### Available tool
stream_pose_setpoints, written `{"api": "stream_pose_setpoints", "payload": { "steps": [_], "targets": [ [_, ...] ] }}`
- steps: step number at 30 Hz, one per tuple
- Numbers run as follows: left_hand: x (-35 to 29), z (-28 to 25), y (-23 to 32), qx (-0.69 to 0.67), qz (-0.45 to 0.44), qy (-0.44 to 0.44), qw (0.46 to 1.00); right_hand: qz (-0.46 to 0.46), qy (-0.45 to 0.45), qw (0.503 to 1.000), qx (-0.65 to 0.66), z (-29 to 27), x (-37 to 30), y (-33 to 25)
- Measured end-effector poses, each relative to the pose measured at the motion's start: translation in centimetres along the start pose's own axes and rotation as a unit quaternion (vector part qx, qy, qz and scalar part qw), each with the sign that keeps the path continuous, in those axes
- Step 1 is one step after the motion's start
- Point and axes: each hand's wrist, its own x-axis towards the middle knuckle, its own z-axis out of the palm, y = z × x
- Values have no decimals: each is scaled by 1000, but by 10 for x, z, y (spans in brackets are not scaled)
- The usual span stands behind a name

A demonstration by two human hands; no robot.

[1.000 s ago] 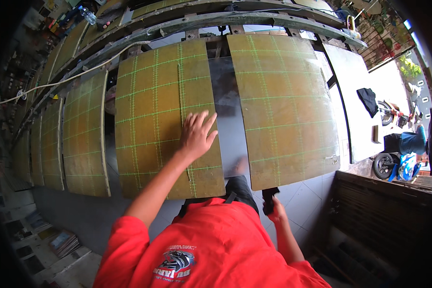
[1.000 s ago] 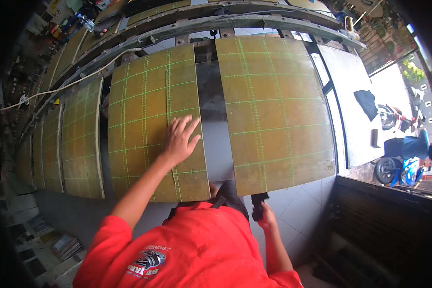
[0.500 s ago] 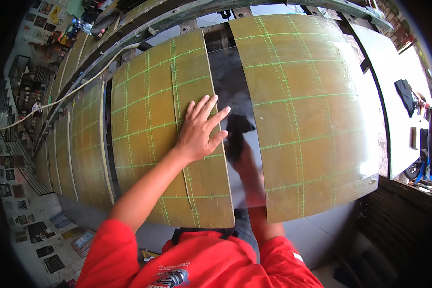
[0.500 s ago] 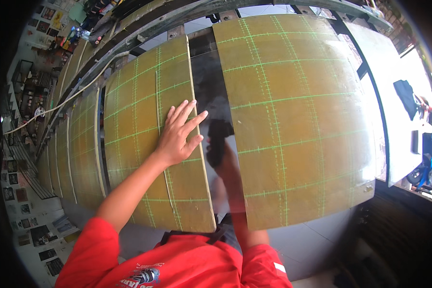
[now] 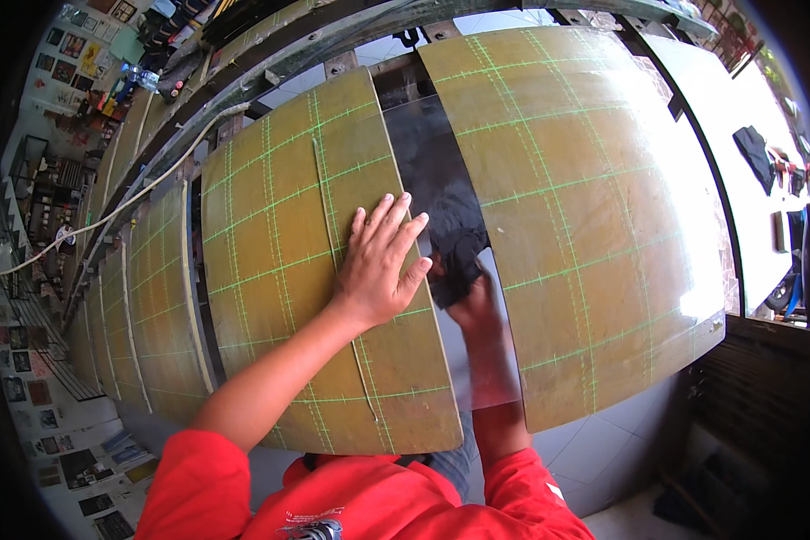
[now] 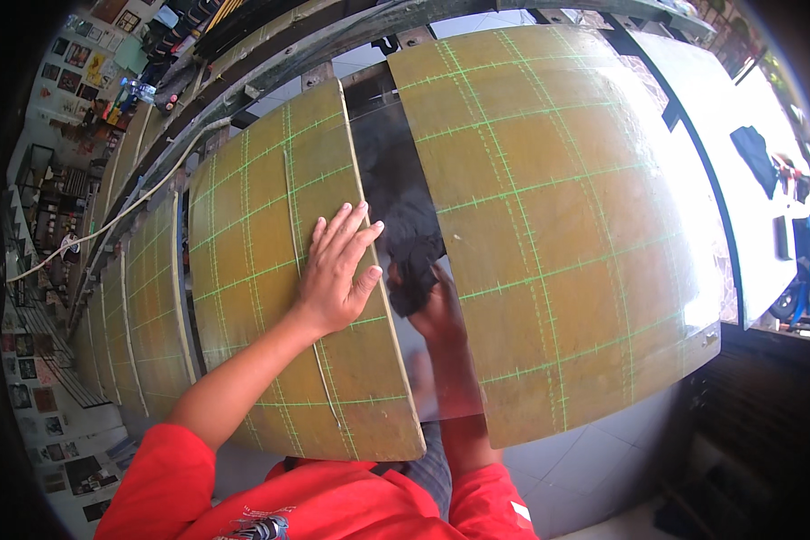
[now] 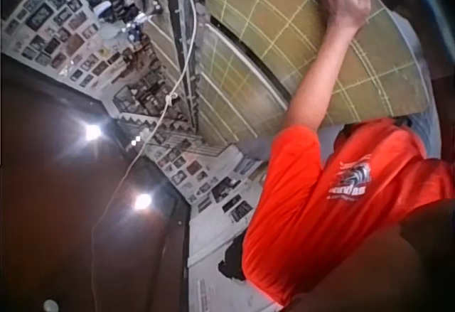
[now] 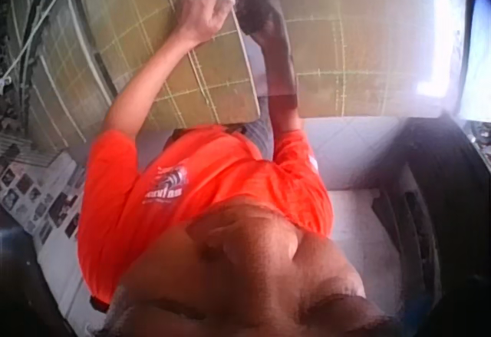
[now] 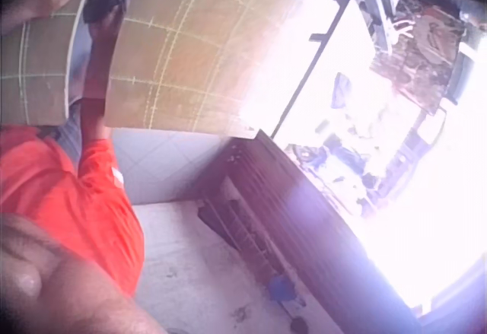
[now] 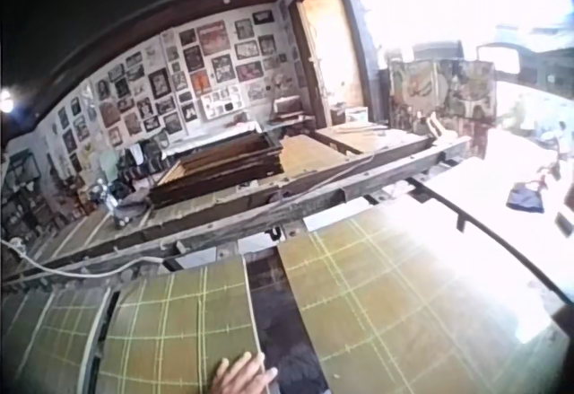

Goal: The person retrieves a black cloth from a bag, walks to a row of printing plates, and wipes the surfaces of the plates one by one using the cloth.

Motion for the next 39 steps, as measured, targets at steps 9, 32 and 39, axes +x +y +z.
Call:
{"api": "stream_pose_setpoints", "payload": {
  "steps": [9, 32, 39],
  "targets": [
    [-1, -1, 0, 3, -9, -15, 1000, -74, 70, 978, -183, 1, -2, 11],
    [0, -3, 2, 18, -15, -34, 999, -98, 193, 965, -146, 60, 6, 16],
    [2, -3, 5, 27, -8, -36, 999, -72, 77, 991, -77, 10, 37, 7]
  ]
}}
